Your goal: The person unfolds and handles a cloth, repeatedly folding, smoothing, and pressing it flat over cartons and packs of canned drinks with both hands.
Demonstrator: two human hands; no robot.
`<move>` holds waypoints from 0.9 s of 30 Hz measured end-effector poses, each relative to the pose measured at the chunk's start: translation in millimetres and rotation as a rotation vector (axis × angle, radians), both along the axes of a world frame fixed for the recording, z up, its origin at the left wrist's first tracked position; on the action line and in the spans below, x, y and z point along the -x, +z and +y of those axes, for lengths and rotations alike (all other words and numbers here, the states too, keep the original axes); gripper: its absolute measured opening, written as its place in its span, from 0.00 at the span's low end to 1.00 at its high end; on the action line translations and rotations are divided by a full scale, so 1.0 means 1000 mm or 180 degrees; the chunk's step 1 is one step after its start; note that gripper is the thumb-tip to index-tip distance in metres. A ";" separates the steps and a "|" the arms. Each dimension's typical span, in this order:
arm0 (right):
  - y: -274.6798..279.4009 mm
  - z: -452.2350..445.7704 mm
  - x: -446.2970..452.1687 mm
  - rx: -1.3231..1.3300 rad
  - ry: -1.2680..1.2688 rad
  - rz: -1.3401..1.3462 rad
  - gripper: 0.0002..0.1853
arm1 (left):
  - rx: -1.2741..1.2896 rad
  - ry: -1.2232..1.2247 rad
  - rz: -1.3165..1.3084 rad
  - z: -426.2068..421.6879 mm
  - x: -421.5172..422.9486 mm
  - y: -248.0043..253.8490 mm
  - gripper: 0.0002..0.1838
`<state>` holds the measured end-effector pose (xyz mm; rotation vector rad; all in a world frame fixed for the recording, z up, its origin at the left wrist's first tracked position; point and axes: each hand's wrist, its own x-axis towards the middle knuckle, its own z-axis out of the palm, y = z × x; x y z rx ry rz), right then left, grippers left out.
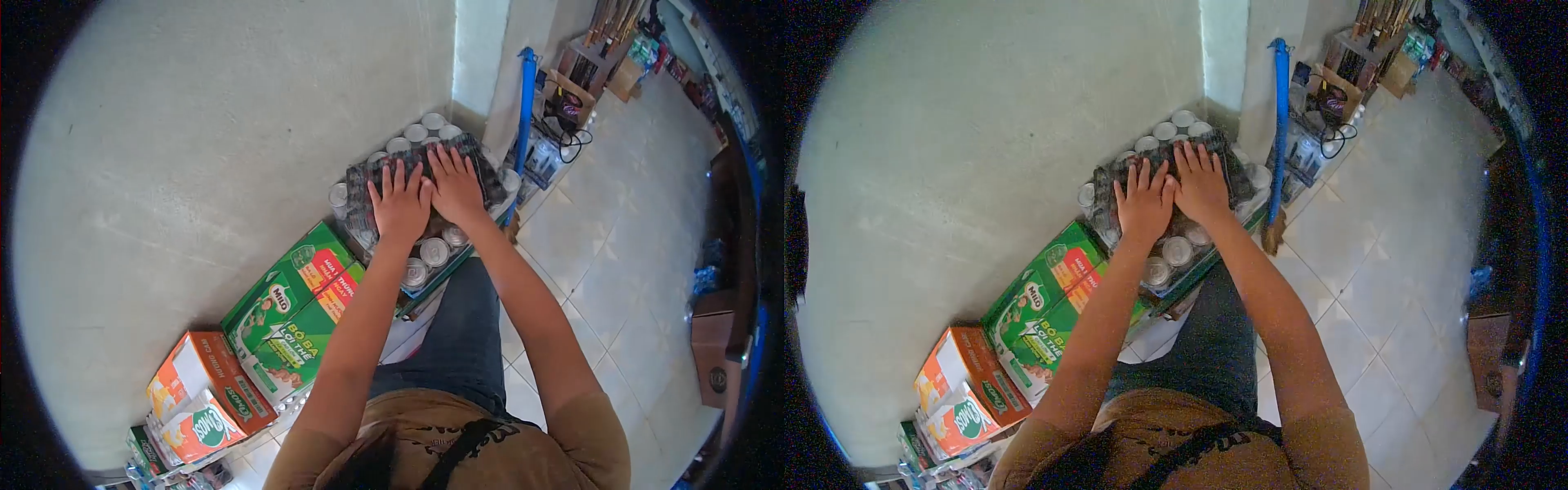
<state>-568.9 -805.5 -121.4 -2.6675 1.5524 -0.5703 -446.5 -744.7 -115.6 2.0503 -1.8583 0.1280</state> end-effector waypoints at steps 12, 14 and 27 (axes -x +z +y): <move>-0.012 -0.072 -0.029 0.0342 -0.0059 0.0086 0.30 | -0.0168 0.0445 0.0352 -0.067 -0.006 0.004 0.27; -0.011 -0.076 -0.032 0.0313 -0.0045 0.0163 0.31 | -0.0207 0.0530 0.0256 -0.069 -0.005 0.003 0.28; 0.005 -0.013 -0.034 0.0219 0.0041 0.0041 0.32 | 0.0208 0.0129 -0.0189 -0.012 -0.025 -0.011 0.26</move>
